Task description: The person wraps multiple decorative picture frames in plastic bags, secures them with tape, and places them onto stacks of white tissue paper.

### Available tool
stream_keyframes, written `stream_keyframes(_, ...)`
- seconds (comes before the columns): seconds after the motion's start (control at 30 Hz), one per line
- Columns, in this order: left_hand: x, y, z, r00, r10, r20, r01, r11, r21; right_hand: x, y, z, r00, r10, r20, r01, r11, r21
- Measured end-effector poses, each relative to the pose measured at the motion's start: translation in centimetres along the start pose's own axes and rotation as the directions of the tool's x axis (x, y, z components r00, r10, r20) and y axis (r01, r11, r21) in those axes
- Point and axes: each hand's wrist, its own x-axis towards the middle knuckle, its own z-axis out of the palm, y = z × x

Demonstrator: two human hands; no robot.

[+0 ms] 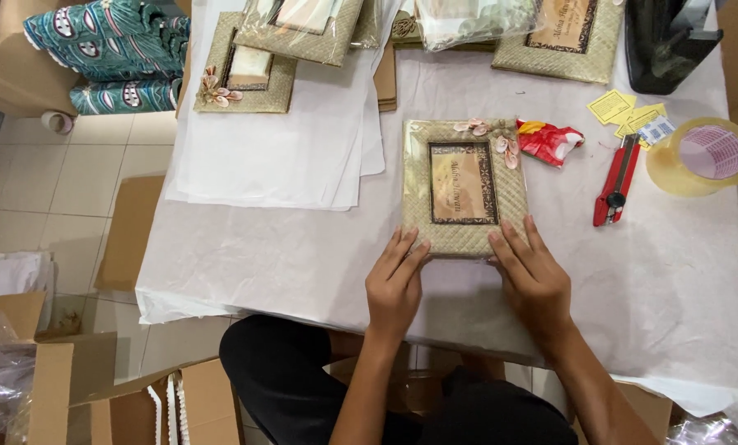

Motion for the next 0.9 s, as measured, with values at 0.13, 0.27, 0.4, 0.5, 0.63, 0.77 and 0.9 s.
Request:
stream_keyframes(0.13, 4.2, 3.9, -1.1, 0.991, 0.063, -0.115, -0.07, 0.996, -0.061, 2.3, -0.7, -1.4, 0.992, 0.042, -0.117, -0.031, 0.996, 0.087)
stream_keyframes(0.27, 8.1, 6.9, -0.5, 0.964, 0.179, -0.196, -0.207, 0.969, -0.133, 3.9, -1.4, -2.2, 0.956, 0.191, -0.222, -0.133, 0.959, 0.251)
stream_keyframes(0.4, 10.5, 8.9, 2.1, 0.931, 0.313, -0.188, -0.342, 0.928, -0.146, 4.2, -2.6, -2.5, 0.9, 0.397, -0.182, -0.298, 0.862, 0.409)
stream_keyframes(0.5, 10.9, 9.2, 4.1, 0.918, 0.373, -0.137, -0.396, 0.884, -0.249, 3.6, -2.9, -2.2, 0.748, 0.661, -0.066, -0.451, 0.578, 0.68)
stream_keyframes(0.63, 8.9, 8.1, 5.2, 0.866, 0.408, 0.29, -0.275, 0.872, -0.405, 3.5, -2.8, -2.5, 0.467, 0.864, 0.186, -0.561, 0.127, 0.818)
stream_keyframes(0.77, 7.4, 7.1, 7.8, 0.949, 0.299, 0.095, -0.239, 0.884, -0.402, -0.9, 0.1, 1.5, 0.268, 0.905, 0.33, -0.524, -0.151, 0.839)
stream_keyframes(0.9, 3.5, 3.9, 8.3, 0.953, 0.235, 0.191, -0.187, 0.952, -0.242, -3.7, 1.7, 4.1, 0.161, 0.879, 0.449, -0.408, -0.355, 0.841)
